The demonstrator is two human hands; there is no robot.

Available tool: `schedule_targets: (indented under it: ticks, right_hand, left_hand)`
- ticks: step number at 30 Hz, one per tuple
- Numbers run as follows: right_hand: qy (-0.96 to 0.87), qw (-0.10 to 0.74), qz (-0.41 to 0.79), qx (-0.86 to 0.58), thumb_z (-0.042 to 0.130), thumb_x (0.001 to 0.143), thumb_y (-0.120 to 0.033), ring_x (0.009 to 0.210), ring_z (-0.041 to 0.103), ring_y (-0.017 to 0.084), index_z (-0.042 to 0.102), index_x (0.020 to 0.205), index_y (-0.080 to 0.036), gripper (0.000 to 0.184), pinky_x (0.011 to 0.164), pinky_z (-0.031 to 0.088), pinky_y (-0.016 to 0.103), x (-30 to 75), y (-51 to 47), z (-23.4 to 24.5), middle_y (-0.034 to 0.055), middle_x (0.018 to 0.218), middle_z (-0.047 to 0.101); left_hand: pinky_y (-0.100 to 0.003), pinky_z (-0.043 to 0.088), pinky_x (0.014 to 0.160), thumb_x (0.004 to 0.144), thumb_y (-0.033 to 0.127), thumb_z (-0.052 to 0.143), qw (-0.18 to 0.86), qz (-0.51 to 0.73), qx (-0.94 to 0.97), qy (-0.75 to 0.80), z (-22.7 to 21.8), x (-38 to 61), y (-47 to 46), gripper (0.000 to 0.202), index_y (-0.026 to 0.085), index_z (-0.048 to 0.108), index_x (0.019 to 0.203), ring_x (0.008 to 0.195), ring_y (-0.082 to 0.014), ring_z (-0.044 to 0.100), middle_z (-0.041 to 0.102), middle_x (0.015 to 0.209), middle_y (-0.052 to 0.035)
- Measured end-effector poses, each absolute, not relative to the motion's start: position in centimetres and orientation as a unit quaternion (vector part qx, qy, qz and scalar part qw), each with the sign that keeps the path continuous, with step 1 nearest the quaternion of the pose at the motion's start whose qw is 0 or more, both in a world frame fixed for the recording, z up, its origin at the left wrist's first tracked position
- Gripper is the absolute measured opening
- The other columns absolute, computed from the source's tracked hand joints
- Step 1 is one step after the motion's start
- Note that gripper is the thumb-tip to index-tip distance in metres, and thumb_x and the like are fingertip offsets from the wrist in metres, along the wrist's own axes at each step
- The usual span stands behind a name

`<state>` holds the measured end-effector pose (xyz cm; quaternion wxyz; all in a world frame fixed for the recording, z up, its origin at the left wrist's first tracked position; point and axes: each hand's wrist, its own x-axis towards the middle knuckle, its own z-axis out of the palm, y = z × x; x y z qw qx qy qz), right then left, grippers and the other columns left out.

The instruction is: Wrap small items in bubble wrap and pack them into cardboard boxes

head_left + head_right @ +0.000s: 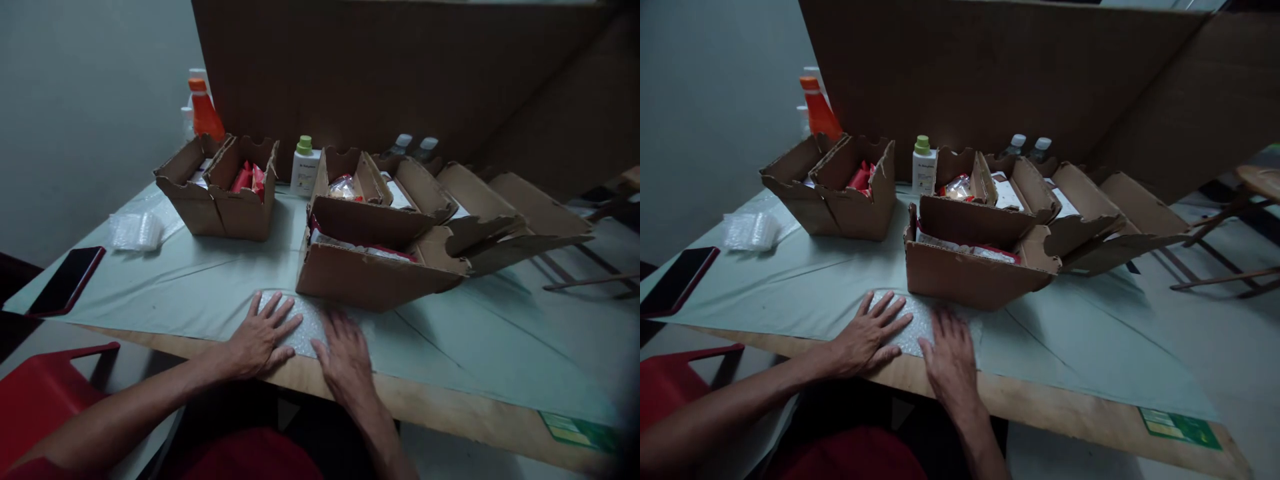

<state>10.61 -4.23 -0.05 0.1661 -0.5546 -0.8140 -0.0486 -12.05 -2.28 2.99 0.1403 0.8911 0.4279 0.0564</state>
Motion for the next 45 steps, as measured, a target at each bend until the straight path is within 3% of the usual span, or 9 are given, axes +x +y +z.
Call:
schedule_targets:
  ticks: [6, 11, 16, 21, 27, 33, 37, 42, 45]
  right_hand:
    - [-0.791, 0.132, -0.102, -0.588, 0.037, 0.103, -0.038, 0.136, 0.046, 0.034, 0.044, 0.147, -0.014, 0.051, 0.109, 0.035, 0.053, 16.3, -4.9, -0.3, 0.0178, 0.148, 0.051]
    - [-0.766, 0.121, -0.139, -0.615, 0.031, 0.103, -0.035, 0.128, 0.052, 0.036, 0.057, 0.135, -0.009, 0.048, 0.099, 0.042, 0.054, 19.1, -4.7, 0.4, 0.0213, 0.138, 0.059]
    - [-0.728, 0.231, -0.164, -0.625, 0.039, 0.100, -0.028, 0.119, 0.059, 0.031, 0.067, 0.116, -0.014, 0.036, 0.096, 0.044, 0.049, 18.9, -6.3, 4.0, 0.0170, 0.121, 0.069]
    - [-0.838, 0.216, -0.062, -0.497, 0.045, 0.094, -0.012, 0.131, 0.051, 0.026, 0.063, 0.127, -0.019, 0.038, 0.106, 0.039, 0.044, 11.8, -6.4, 4.6, 0.0108, 0.139, 0.061]
    - [-0.812, 0.200, -0.052, -0.546, 0.043, 0.099, -0.030, 0.124, 0.058, 0.027, 0.063, 0.129, -0.019, 0.038, 0.098, 0.044, 0.043, 17.0, -6.7, 0.6, 0.0117, 0.133, 0.066]
    - [-0.750, 0.237, -0.048, -0.616, 0.037, 0.100, -0.041, 0.101, 0.065, 0.027, 0.071, 0.110, -0.019, 0.042, 0.088, 0.046, 0.042, 21.1, -5.3, 2.7, 0.0103, 0.108, 0.074]
    - [-0.753, 0.190, -0.040, -0.629, 0.040, 0.097, -0.040, 0.091, 0.063, 0.030, 0.071, 0.105, -0.015, 0.040, 0.080, 0.045, 0.043, 17.8, -2.5, 3.2, 0.0147, 0.100, 0.072]
    - [-0.750, 0.208, -0.007, -0.628, 0.043, 0.093, -0.035, 0.085, 0.063, 0.028, 0.066, 0.081, -0.020, 0.029, 0.076, 0.044, 0.039, 16.1, -2.4, 2.5, 0.0105, 0.087, 0.070]
    - [-0.717, 0.244, 0.113, -0.643, 0.047, 0.090, -0.040, 0.075, 0.064, 0.023, 0.061, 0.076, -0.022, 0.027, 0.071, 0.045, 0.034, 15.8, -4.2, 2.9, 0.0054, 0.078, 0.070]
  left_hand:
    - [-0.071, 0.002, 0.117, 0.096, 0.054, 0.049, 0.131, 0.057, 0.888, 0.437, 3.2, -11.8, -2.7, 0.063, 0.028, 0.038, 0.152, 0.152, -0.0423, 0.017, 0.030, 0.163, -0.0144]
    - [-0.071, 0.004, 0.117, 0.096, 0.056, 0.047, 0.142, 0.062, 0.888, 0.432, 3.3, -12.3, -2.5, 0.064, 0.027, 0.038, 0.152, 0.152, -0.0432, 0.015, 0.029, 0.163, -0.0157]
    - [-0.067, 0.003, 0.118, 0.096, 0.054, 0.050, 0.123, 0.109, 0.887, 0.431, 4.1, -11.9, -3.3, 0.064, 0.026, 0.039, 0.152, 0.154, -0.0399, 0.011, 0.022, 0.165, -0.0160]
    - [-0.065, 0.003, 0.120, 0.098, 0.048, 0.048, 0.132, 0.113, 0.905, 0.388, 4.1, -9.9, -3.8, 0.058, 0.028, 0.037, 0.152, 0.153, -0.0362, 0.020, 0.033, 0.162, -0.0127]
    - [-0.056, 0.013, 0.121, 0.101, 0.046, 0.042, 0.161, 0.085, 0.901, 0.394, 3.8, -14.6, -4.0, 0.051, 0.030, 0.041, 0.150, 0.151, -0.0314, 0.025, 0.036, 0.161, -0.0086]
    - [-0.047, 0.039, 0.098, 0.098, 0.039, 0.047, 0.050, 0.136, 0.801, 0.580, 5.0, -18.4, -4.1, 0.033, 0.019, 0.071, 0.109, 0.104, -0.0284, 0.059, 0.070, 0.108, -0.0116]
    - [-0.045, 0.040, 0.087, 0.087, 0.050, 0.061, 0.042, 0.081, 0.759, 0.644, 5.4, -16.5, -3.1, 0.036, 0.016, 0.071, 0.089, 0.095, -0.0315, 0.058, 0.068, 0.092, -0.0135]
    - [-0.036, 0.041, 0.081, 0.080, 0.023, 0.063, 0.142, 0.118, 0.728, 0.660, 4.8, -14.3, -2.5, 0.006, 0.018, 0.063, 0.077, 0.090, -0.0253, 0.060, 0.067, 0.088, -0.0083]
    - [-0.028, 0.041, 0.070, 0.079, 0.014, 0.057, 0.164, 0.142, 0.711, 0.669, 4.7, -14.9, -2.4, 0.006, 0.019, 0.061, 0.080, 0.075, -0.0184, 0.060, 0.066, 0.076, -0.0019]
